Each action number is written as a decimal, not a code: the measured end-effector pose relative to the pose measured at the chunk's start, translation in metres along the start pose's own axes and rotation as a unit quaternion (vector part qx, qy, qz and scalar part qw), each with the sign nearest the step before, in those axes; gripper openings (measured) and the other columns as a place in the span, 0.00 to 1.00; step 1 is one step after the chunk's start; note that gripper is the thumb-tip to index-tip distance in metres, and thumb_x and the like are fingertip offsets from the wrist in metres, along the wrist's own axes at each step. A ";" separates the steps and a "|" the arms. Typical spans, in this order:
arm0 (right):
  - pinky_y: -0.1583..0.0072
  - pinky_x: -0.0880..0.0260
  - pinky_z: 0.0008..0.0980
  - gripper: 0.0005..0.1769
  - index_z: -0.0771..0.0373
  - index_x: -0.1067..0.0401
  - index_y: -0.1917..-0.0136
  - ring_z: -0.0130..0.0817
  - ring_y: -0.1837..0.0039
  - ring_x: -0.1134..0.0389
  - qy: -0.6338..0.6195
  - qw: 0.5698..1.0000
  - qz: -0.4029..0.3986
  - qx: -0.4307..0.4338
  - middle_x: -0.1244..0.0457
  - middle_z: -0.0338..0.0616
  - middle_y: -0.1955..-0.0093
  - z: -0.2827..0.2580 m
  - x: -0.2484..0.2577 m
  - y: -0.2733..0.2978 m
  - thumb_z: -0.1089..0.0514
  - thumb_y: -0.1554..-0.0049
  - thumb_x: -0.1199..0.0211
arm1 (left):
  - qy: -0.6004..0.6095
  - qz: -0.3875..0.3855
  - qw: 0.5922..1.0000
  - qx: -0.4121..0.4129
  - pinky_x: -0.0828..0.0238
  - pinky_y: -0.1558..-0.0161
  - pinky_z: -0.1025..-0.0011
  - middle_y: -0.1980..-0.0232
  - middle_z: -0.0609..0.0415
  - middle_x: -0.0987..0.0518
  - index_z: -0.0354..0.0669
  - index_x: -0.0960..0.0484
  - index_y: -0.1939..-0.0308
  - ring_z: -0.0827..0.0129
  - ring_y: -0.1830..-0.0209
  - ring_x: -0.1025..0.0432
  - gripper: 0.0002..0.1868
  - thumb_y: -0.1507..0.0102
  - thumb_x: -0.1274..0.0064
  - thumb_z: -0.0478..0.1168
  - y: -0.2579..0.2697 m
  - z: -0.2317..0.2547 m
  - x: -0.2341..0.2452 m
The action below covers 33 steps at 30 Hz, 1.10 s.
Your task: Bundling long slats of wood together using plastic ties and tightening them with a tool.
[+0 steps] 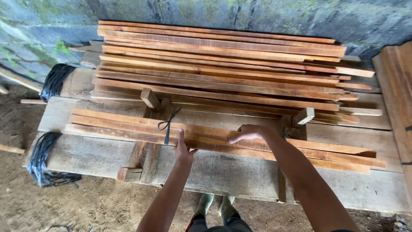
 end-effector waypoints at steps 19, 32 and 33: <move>0.33 0.32 0.46 0.53 0.60 0.32 0.35 0.50 0.36 0.29 0.158 0.949 0.272 -0.026 0.31 0.52 0.41 -0.046 -0.048 0.132 0.17 0.57 0.35 | -0.070 -0.133 0.988 0.020 0.43 0.34 0.33 0.40 0.36 0.39 0.32 0.40 0.32 0.44 0.33 0.39 0.51 0.44 0.27 0.58 0.045 0.026 0.016; 0.48 0.33 0.42 0.55 0.49 0.66 0.23 0.39 0.47 0.30 0.174 0.883 0.394 -0.187 0.33 0.52 0.36 -0.084 -0.066 0.305 0.21 0.47 0.47 | -0.109 -0.407 0.907 -0.020 0.26 0.41 0.35 0.38 0.37 0.36 0.31 0.41 0.30 0.43 0.38 0.31 0.47 0.40 0.33 0.54 0.134 0.056 -0.052; 0.65 0.31 0.35 0.67 0.46 0.92 0.16 0.35 0.65 0.27 0.209 0.875 0.389 -0.197 0.32 0.54 0.37 -0.067 -0.073 0.302 0.12 0.47 0.60 | -0.104 -0.405 0.908 -0.024 0.21 0.45 0.37 0.44 0.43 0.31 0.33 0.35 0.33 0.49 0.46 0.26 0.42 0.41 0.32 0.53 0.131 0.047 -0.058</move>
Point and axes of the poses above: each hand's wrist, its own y-axis away from the middle knuckle, its own x-axis out of the back of the hand, z = x × y, the point moved 2 cm from there along -y, towards the middle knuckle
